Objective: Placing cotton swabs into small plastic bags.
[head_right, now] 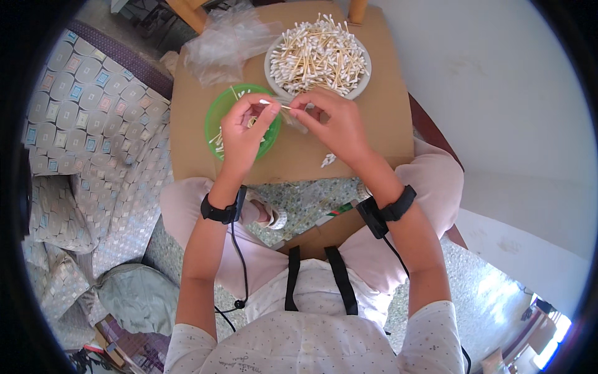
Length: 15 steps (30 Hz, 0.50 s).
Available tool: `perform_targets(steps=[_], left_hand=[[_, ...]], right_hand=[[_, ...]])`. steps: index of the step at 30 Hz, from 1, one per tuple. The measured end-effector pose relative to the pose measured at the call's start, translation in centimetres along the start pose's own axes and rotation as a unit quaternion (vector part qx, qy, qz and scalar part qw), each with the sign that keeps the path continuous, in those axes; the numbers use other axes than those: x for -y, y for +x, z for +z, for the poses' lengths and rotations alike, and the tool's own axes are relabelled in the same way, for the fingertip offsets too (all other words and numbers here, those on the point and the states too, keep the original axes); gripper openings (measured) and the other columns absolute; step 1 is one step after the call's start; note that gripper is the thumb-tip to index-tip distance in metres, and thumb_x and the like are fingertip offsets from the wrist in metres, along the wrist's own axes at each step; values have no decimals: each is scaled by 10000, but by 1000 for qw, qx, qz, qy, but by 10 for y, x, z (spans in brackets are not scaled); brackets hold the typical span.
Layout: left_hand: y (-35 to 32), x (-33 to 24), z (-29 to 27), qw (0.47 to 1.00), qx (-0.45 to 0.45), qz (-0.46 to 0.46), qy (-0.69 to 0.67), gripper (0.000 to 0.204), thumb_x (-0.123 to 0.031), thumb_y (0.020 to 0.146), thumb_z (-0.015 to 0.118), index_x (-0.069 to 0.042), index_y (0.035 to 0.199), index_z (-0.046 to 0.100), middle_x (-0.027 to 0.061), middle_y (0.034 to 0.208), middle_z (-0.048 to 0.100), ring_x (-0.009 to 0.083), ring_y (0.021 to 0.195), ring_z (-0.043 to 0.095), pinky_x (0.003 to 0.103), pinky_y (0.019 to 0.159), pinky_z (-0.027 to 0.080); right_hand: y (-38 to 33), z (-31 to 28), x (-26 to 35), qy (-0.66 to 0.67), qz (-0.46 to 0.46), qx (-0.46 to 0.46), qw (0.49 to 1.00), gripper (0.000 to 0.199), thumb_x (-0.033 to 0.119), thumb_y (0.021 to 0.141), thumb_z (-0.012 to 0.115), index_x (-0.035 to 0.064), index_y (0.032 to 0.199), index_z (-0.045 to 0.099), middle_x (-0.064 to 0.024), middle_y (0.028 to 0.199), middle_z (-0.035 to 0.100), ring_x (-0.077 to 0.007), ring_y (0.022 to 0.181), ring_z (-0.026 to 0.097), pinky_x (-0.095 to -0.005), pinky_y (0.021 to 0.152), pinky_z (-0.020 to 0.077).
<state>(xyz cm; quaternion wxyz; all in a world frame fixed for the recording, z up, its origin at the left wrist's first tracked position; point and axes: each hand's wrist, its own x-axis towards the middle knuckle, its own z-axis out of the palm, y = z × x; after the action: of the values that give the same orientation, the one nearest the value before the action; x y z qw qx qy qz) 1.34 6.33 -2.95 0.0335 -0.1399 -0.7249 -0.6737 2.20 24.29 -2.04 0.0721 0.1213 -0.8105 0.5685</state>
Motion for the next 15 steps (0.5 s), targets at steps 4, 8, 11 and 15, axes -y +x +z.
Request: perform_targets(steps=[4,8,11,15], left_hand=[[1,-3,2,1000,7,3,11,146,-69,870,655,-8,1002,635,10,912,636,52,805,550,200,728,433],[2,-5,1,1000,7,-7,17,156,-77,877,648,-6,1015,638,15,904,641,55,809,561,205,724,439],[2,-4,0,1000,0,-3,23,157,-87,885,641,-5,1019,637,18,902,641,60,811,568,210,723,443],[1,-4,4,999,12,-45,-19,163,-106,900,624,-2,1025,637,20,904,641,71,807,573,219,725,452]], right_hand=[[-2,1,-5,13,3,-19,1000,116,82,798,704,45,896,653,-3,814,625,-71,627,559,-220,559,438],[0,-2,-9,38,28,-33,998,112,83,806,705,62,901,651,27,808,619,-55,633,549,-208,564,424],[0,-1,-10,132,51,-25,990,109,88,830,689,47,927,662,15,840,642,-62,669,571,-206,610,450],[0,-1,-9,204,68,-55,975,130,83,854,664,23,969,670,-18,892,670,-74,716,597,-212,665,476]])
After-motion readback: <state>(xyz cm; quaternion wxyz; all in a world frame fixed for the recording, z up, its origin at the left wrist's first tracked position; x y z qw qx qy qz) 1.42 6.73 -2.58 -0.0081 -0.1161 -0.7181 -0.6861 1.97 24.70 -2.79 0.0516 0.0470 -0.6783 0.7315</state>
